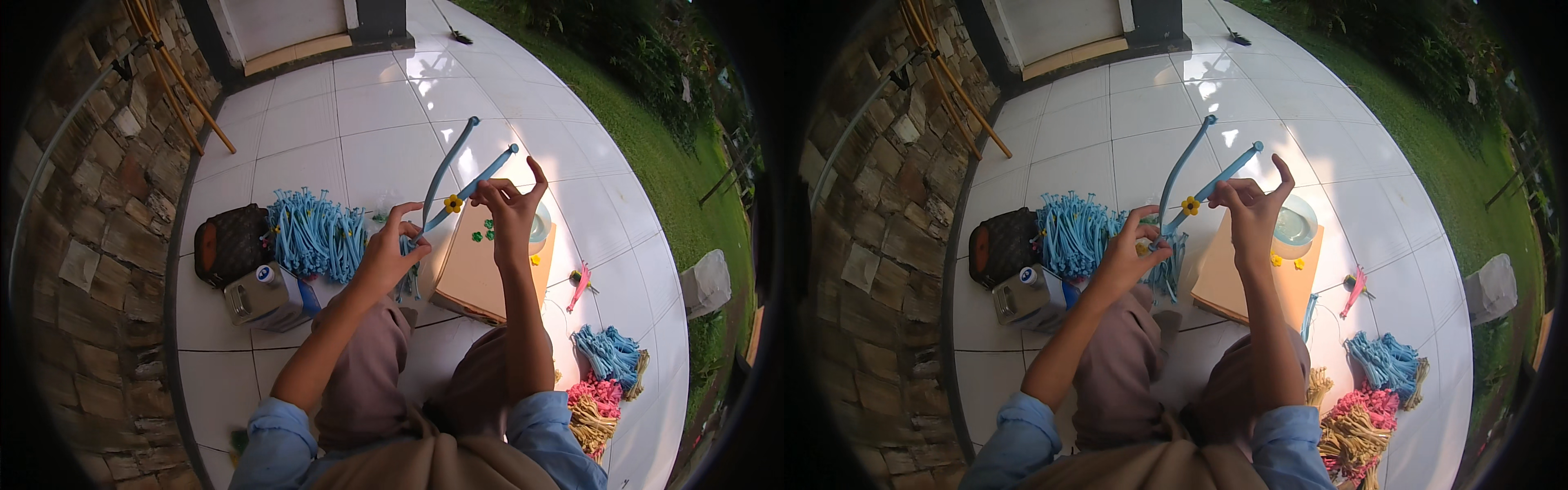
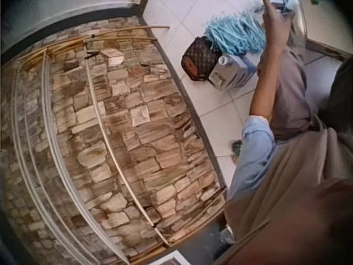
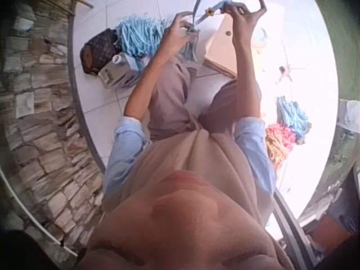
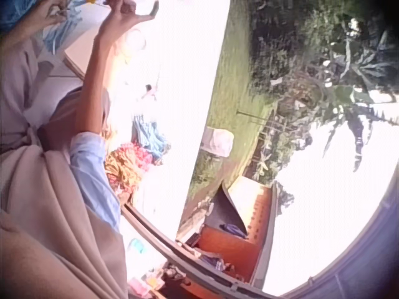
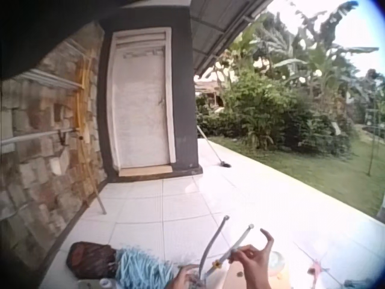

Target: The person applies small decorative green and yellow flowers to blue straps by hand, pressing them onto the straps one at a time before placing the finished straps onto a pile.

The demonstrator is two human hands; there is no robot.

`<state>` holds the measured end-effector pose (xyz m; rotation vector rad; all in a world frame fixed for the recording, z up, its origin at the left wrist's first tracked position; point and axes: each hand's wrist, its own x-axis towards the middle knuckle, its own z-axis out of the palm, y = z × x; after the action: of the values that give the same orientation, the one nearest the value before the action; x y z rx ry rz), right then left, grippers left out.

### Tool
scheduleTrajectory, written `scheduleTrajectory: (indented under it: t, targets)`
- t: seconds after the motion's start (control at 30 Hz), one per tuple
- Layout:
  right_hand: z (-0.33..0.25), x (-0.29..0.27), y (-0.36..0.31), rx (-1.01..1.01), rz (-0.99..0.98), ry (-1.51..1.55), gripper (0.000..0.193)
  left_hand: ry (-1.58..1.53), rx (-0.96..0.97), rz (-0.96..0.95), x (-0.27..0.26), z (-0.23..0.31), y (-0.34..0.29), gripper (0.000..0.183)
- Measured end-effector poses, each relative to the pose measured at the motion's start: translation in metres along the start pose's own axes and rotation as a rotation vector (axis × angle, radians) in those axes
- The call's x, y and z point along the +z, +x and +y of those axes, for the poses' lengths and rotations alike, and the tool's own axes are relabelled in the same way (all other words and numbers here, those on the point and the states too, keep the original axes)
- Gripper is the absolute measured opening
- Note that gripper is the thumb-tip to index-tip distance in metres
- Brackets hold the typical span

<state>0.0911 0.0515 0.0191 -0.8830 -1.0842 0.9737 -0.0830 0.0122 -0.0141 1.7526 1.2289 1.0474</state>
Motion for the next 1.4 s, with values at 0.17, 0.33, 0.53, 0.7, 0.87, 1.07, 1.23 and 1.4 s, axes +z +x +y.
scheduleTrajectory:
  t: [0.17,0.33,0.53,0.7,0.87,1.07,1.23,1.4]
  targets:
    - [0.015,0.029,0.017,0.105,0.011,0.112,0.075,-0.432,0.141,0.232,-0.041,-0.018,0.005,0.045]
    - [0.078,0.056,0.007,0.623,-0.009,0.281,0.077,-0.908,0.333,0.481,-0.078,-0.038,0.036,0.042]
    - [0.156,0.065,-0.008,0.482,-0.133,-0.066,0.049,-1.131,0.094,0.531,-0.105,-0.090,0.060,0.028]
    - [0.182,0.115,-0.032,0.614,-0.635,0.092,0.060,-1.194,-0.083,0.648,-0.097,-0.169,0.050,0.020]
    - [0.263,0.114,-0.069,0.764,-0.523,-0.023,0.065,-0.733,-0.443,0.669,-0.064,-0.239,0.027,0.033]
    - [0.312,0.120,-0.087,0.619,-0.399,-0.061,0.061,-0.473,-0.555,0.552,-0.018,-0.289,-0.029,0.051]
    - [0.327,0.154,-0.071,0.467,-0.457,-0.387,0.061,-0.125,-0.473,0.724,-0.034,-0.296,-0.001,0.035]
    - [0.357,0.166,-0.064,0.090,-0.380,-0.464,0.070,0.278,-0.425,0.651,-0.045,-0.315,0.020,0.039]
